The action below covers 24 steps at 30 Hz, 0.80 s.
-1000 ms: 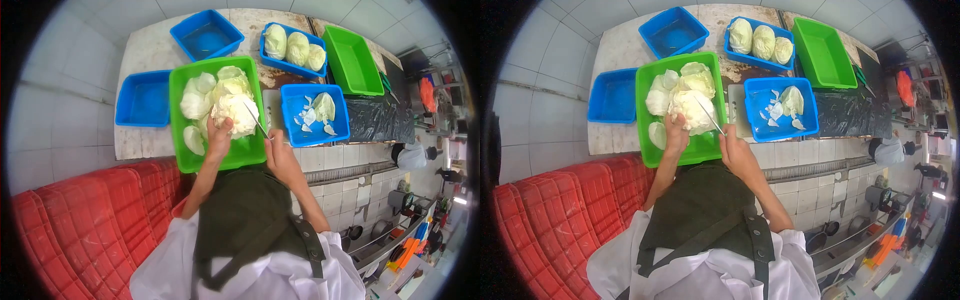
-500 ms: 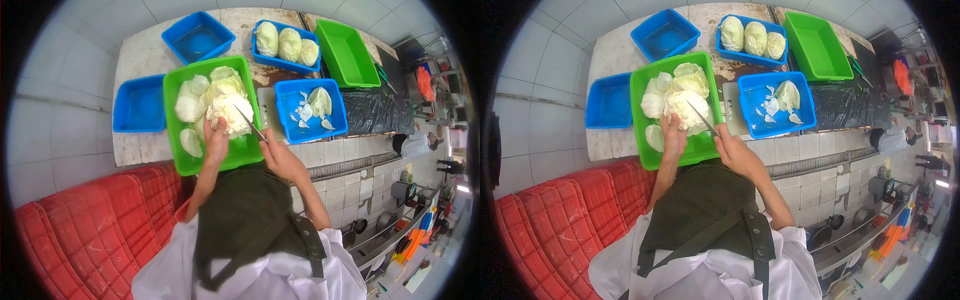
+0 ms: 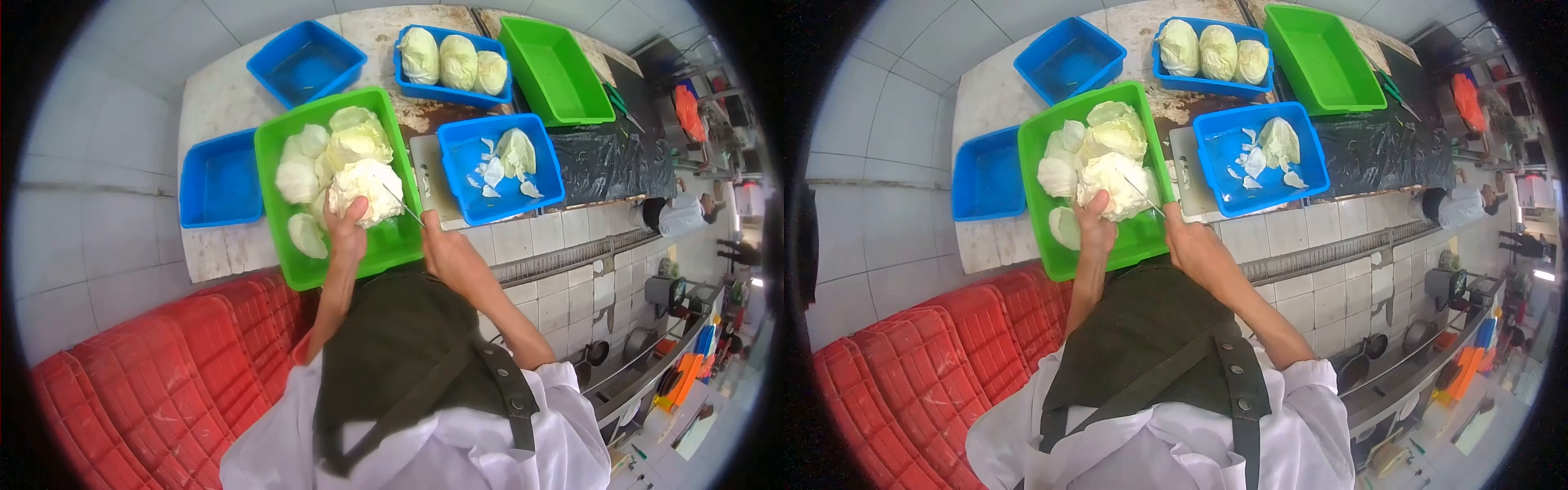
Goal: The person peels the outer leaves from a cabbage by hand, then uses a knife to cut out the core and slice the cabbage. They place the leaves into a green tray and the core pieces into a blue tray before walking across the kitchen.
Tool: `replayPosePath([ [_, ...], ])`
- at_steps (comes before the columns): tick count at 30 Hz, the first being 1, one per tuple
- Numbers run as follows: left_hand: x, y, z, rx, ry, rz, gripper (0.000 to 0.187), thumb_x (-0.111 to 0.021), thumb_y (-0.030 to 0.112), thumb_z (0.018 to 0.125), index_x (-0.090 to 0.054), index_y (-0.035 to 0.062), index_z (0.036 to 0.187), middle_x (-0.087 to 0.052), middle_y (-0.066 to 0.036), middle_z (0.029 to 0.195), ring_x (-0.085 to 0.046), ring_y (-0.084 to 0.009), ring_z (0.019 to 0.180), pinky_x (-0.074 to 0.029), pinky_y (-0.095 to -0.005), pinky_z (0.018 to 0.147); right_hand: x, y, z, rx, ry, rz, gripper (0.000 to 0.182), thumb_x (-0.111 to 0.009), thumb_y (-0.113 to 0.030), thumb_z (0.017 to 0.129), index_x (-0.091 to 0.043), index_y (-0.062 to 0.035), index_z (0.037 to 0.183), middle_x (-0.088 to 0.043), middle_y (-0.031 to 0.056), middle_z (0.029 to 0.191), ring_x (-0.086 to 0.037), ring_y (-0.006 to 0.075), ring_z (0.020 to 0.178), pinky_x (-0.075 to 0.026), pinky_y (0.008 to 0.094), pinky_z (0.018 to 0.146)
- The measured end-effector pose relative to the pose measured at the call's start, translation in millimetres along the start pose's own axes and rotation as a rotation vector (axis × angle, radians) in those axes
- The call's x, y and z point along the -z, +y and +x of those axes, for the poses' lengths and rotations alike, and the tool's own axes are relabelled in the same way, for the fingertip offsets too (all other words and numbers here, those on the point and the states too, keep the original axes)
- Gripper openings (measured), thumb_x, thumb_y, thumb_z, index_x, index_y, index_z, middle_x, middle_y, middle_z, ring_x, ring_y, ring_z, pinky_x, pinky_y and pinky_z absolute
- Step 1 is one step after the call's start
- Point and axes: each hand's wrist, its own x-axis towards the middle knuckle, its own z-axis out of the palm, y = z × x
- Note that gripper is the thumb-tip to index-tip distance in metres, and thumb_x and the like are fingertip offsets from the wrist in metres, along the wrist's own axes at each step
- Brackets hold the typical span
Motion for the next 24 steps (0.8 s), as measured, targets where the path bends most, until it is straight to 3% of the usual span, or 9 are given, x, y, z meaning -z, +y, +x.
replayPosePath([
  [6,7,-12,-4,0.062,0.032,-0.022,0.068,-0.070,0.013,0.081,-0.039,-0.0030,0.139,-0.055,-0.014,0.129,-0.056,-0.0255,0.118,-0.047,-0.0388,0.102,2,-8,-9,-0.095,0.009,-0.069,0.022,-0.050,-0.004,0.092,-0.036,-0.0006,0.108,-0.059,0.0290,0.064,-0.059,0.0512,0.065,-0.046,0.0603,0.059],
  [12,26,-24,-4,0.153,0.026,-0.094,0.070,-0.067,0.015,0.083,-0.035,-0.0011,0.143,-0.050,-0.015,0.137,-0.051,-0.0294,0.126,-0.044,-0.0428,0.106,9,-7,-14,-0.058,-0.038,0.065,0.032,-0.051,-0.005,0.091,-0.035,0.0028,0.118,-0.060,0.0288,0.066,-0.061,0.0506,0.067,-0.048,0.0585,0.060],
  [14,28,-25,-4,0.145,-0.018,-0.053,0.069,-0.057,0.028,0.090,-0.031,0.0001,0.147,-0.045,-0.016,0.144,-0.044,-0.0327,0.133,-0.034,-0.0488,0.113,11,-14,-17,-0.079,-0.016,0.080,0.032,-0.052,-0.005,0.091,-0.035,0.0036,0.116,-0.060,0.0285,0.066,-0.060,0.0506,0.067,-0.048,0.0580,0.059],
  [17,12,-17,-5,0.170,-0.087,-0.054,0.067,-0.054,0.032,0.092,-0.032,0.0004,0.146,-0.045,-0.017,0.144,-0.044,-0.0332,0.133,-0.034,-0.0495,0.112,17,-26,-19,-0.162,-0.030,0.090,0.029,-0.054,-0.006,0.090,-0.037,0.0014,0.112,-0.060,0.0291,0.067,-0.061,0.0493,0.068,-0.047,0.0582,0.059],
  [19,11,-21,-5,0.189,-0.041,-0.038,0.067,-0.053,0.034,0.092,-0.032,0.0003,0.146,-0.045,-0.017,0.144,-0.044,-0.0336,0.133,-0.035,-0.0496,0.112,21,-38,-25,-0.177,0.018,-0.141,0.034,-0.057,-0.001,0.083,-0.037,-0.0004,0.111,-0.062,0.0253,0.066,-0.065,0.0464,0.069,-0.054,0.0524,0.058],
  [24,-5,-15,-9,0.229,0.011,-0.020,0.069,-0.052,0.039,0.091,-0.034,0.0006,0.146,-0.046,-0.017,0.144,-0.045,-0.0341,0.132,-0.035,-0.0498,0.111,14,-42,-28,-0.281,0.008,-0.149,0.044,-0.061,0.001,0.078,-0.037,-0.0009,0.115,-0.064,0.0257,0.071,-0.066,0.0462,0.072,-0.054,0.0532,0.061],
])
